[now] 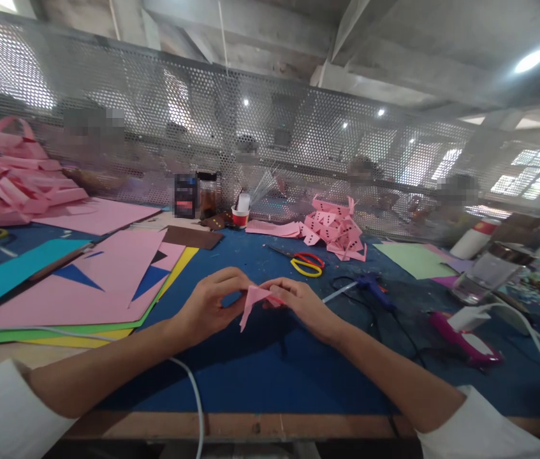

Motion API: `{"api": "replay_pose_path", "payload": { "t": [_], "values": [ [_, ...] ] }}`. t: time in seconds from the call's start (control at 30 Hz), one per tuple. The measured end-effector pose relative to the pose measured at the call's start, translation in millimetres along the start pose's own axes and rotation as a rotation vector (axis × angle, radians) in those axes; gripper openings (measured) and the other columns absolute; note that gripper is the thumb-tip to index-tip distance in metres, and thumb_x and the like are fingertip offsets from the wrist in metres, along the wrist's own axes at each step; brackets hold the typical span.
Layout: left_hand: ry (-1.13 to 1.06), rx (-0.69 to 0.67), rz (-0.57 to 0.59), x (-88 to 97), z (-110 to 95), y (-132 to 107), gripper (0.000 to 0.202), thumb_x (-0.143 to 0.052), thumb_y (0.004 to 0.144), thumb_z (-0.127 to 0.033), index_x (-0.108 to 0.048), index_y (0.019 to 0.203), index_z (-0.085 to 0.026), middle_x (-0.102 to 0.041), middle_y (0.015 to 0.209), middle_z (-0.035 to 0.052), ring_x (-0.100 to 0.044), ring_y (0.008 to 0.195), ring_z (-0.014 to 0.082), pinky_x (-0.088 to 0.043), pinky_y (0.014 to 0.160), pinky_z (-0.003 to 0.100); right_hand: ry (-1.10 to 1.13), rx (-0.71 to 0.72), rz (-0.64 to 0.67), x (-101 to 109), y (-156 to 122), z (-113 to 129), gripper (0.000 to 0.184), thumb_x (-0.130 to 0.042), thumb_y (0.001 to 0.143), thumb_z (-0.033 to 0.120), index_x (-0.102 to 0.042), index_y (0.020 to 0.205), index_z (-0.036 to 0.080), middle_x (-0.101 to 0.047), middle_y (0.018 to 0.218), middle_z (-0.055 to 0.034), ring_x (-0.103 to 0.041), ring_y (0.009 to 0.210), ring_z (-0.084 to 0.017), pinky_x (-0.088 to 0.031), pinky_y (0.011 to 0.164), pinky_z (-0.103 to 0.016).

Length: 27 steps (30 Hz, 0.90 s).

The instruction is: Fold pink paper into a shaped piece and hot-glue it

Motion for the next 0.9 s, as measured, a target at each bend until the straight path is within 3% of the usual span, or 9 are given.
{"api": "replay_pose_path", "payload": {
  "t": [0.13,0.3,0.43,0.6,0.77,0.9],
  "values": [
    [0.246,-0.063,-0.063,9.8,-8,2,0.008,-0.062,0.09,-0.017,-0.067,0.095,-0.019,-0.071,0.095,0.0058,-0.065,0.09,0.0191,-0.048,0.081,0.032,-0.12,0.083,-0.16,18,-1,15,0.027,-0.056,0.096,0.04,-0.071,0.105,0.019,-0.073,0.105,-0.0047,-0.067,0.097,-0.018,-0.051,0.087,-0.028],
    [0.439,-0.132,-0.021,8.4,-9,3,0.006,-0.06,0.092,-0.018,-0.065,0.095,-0.02,-0.074,0.093,0.0039,-0.065,0.086,0.0192,-0.044,0.083,0.035,-0.232,0.246,-0.352,33,-14,45,0.023,-0.052,0.099,0.036,-0.068,0.098,0.02,-0.071,0.101,-0.005,-0.065,0.095,-0.018,-0.05,0.087,-0.029],
    [0.55,-0.151,0.018,6.6,-4,4,0.013,-0.059,0.092,-0.02,-0.067,0.102,-0.022,-0.074,0.095,0.0039,-0.065,0.086,0.0193,-0.042,0.087,0.037,-0.389,0.446,-0.453,34,-35,79,0.02,-0.05,0.101,0.032,-0.065,0.097,0.021,-0.067,0.097,-0.0058,-0.063,0.095,-0.019,-0.049,0.088,-0.032],
    [0.613,-0.156,0.025,7.7,-3,3,0.023,-0.057,0.093,-0.019,-0.069,0.111,-0.026,-0.074,0.096,0.0029,-0.064,0.09,0.0202,-0.039,0.092,0.039,-0.605,0.626,-0.433,23,-51,102,0.012,-0.054,0.099,0.03,-0.063,0.101,0.023,-0.065,0.1,-0.0062,-0.062,0.098,-0.021,-0.048,0.091,-0.037],
    [0.593,-0.141,0.003,10.0,-3,5,0.02,-0.058,0.093,-0.021,-0.071,0.108,-0.026,-0.073,0.095,0.0041,-0.063,0.089,0.0205,-0.041,0.09,0.039,-0.911,0.655,-0.391,9,-46,91,0.011,-0.06,0.096,0.032,-0.063,0.102,0.023,-0.068,0.1,-0.0063,-0.061,0.1,-0.023,-0.045,0.094,-0.04],
    [0.594,-0.156,-0.05,13.5,-3,7,0.015,-0.059,0.094,-0.021,-0.072,0.102,-0.024,-0.072,0.094,0.0049,-0.062,0.089,0.0208,-0.043,0.085,0.037,-0.976,0.644,-0.39,6,-41,82,0.009,-0.056,0.098,0.026,-0.063,0.1,0.021,-0.068,0.099,-0.0061,-0.06,0.099,-0.021,-0.044,0.094,-0.038]
  ]
}}
Point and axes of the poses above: each hand's wrist, its own y-axis towards the middle knuckle, its own x-axis out of the back of the hand, z = x × y, the point moved 10 cm from there along y, towards the middle knuckle
